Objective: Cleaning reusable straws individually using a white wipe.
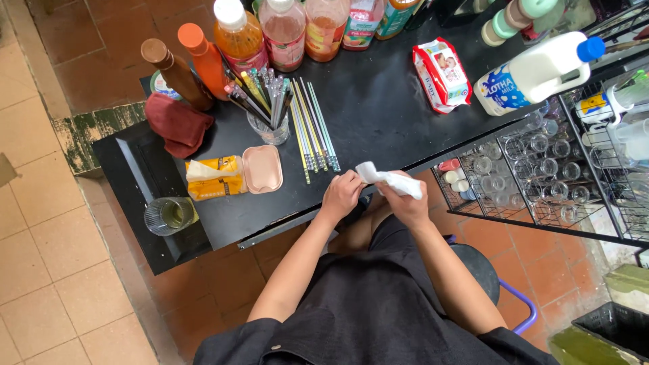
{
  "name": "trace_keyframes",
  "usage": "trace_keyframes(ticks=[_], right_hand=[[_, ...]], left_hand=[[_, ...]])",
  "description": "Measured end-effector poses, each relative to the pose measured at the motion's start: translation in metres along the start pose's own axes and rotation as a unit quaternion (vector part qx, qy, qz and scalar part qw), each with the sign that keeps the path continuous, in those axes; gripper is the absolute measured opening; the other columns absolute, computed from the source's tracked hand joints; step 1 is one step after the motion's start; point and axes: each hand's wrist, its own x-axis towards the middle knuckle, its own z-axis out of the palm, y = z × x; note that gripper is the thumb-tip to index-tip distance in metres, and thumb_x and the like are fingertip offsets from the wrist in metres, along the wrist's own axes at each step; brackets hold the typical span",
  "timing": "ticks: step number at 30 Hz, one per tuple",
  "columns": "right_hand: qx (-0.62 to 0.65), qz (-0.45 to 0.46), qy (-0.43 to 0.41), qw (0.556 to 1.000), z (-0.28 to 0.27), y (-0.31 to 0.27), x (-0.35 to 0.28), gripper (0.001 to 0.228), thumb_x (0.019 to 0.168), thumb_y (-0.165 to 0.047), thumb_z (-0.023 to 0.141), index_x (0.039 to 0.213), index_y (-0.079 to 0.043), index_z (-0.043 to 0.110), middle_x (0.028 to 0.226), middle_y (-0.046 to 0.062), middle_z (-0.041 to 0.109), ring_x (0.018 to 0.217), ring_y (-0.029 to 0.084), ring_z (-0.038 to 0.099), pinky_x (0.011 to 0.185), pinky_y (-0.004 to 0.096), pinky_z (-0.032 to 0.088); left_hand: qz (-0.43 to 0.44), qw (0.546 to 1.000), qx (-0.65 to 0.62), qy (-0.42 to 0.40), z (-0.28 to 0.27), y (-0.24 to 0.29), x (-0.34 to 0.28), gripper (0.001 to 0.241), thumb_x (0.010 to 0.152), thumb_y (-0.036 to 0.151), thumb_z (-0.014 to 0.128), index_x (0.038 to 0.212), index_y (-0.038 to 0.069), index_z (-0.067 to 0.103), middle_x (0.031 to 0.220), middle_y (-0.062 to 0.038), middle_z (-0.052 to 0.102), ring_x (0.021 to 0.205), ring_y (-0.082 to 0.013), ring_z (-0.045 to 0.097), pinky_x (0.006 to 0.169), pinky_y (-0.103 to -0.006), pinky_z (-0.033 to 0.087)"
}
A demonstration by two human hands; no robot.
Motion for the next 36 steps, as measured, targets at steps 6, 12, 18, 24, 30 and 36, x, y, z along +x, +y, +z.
trace_keyframes(ticks=[6,12,18,24,30,36], right_hand=[[-0.034,0.020,0.018,0.999,0.005,0.030,0.001,0.019,0.091,-0.012,0.080,0.105,0.000,0.077,0.088,0.004,0.078,0.078,0.007,0.071,0.066,0.026,0.055],[-0.079,0.047,-0.058,0.994,0.001,0.031,0.010,0.020,0.089,-0.013,0.081,0.105,-0.001,0.079,0.088,0.007,0.080,0.076,0.009,0.072,0.065,0.026,0.054],[-0.092,-0.055,0.030,0.994,-0.014,-0.015,0.007,0.020,0.087,-0.012,0.084,0.100,0.000,0.075,0.090,0.007,0.078,0.076,0.008,0.073,0.067,0.023,0.057],[-0.050,-0.009,0.012,0.999,0.000,0.011,0.004,0.019,0.088,-0.007,0.084,0.103,0.002,0.076,0.084,0.007,0.077,0.073,0.011,0.069,0.064,0.025,0.053],[-0.064,-0.068,-0.063,0.994,-0.004,0.022,0.011,0.019,0.085,0.007,0.071,0.102,0.001,0.078,0.094,0.008,0.078,0.077,0.012,0.074,0.068,0.027,0.056],[-0.045,-0.054,0.024,0.997,-0.014,-0.027,0.010,0.020,0.088,-0.007,0.084,0.102,0.003,0.075,0.092,0.009,0.076,0.074,0.013,0.070,0.066,0.025,0.055]], left_hand=[[0.016,1.000,0.012,0.005,0.001,-0.001,-0.002,0.007,0.095,0.014,0.069,0.097,0.008,0.068,0.091,-0.007,0.061,0.082,-0.0293,0.063,0.073,-0.0410,0.046],[0.013,0.999,0.034,-0.001,0.003,-0.002,-0.001,0.007,0.094,0.015,0.070,0.096,0.009,0.068,0.090,-0.006,0.061,0.081,-0.0283,0.063,0.073,-0.0406,0.047],[0.018,1.000,0.015,0.004,0.002,0.000,0.003,0.012,0.096,0.013,0.068,0.107,0.014,0.074,0.085,-0.005,0.059,0.075,-0.0253,0.062,0.069,-0.0386,0.045],[0.014,1.000,0.020,-0.004,0.003,-0.004,0.003,0.007,0.096,0.016,0.070,0.099,0.010,0.070,0.089,-0.005,0.060,0.076,-0.0270,0.061,0.070,-0.0390,0.045],[0.024,0.999,0.028,-0.006,0.000,0.002,0.005,0.007,0.096,0.016,0.068,0.100,0.010,0.069,0.090,-0.006,0.059,0.079,-0.0281,0.062,0.072,-0.0398,0.047],[0.027,0.999,0.028,0.003,-0.002,0.004,0.007,0.012,0.096,0.015,0.068,0.106,0.012,0.072,0.088,-0.005,0.059,0.076,-0.0277,0.062,0.069,-0.0395,0.046]])
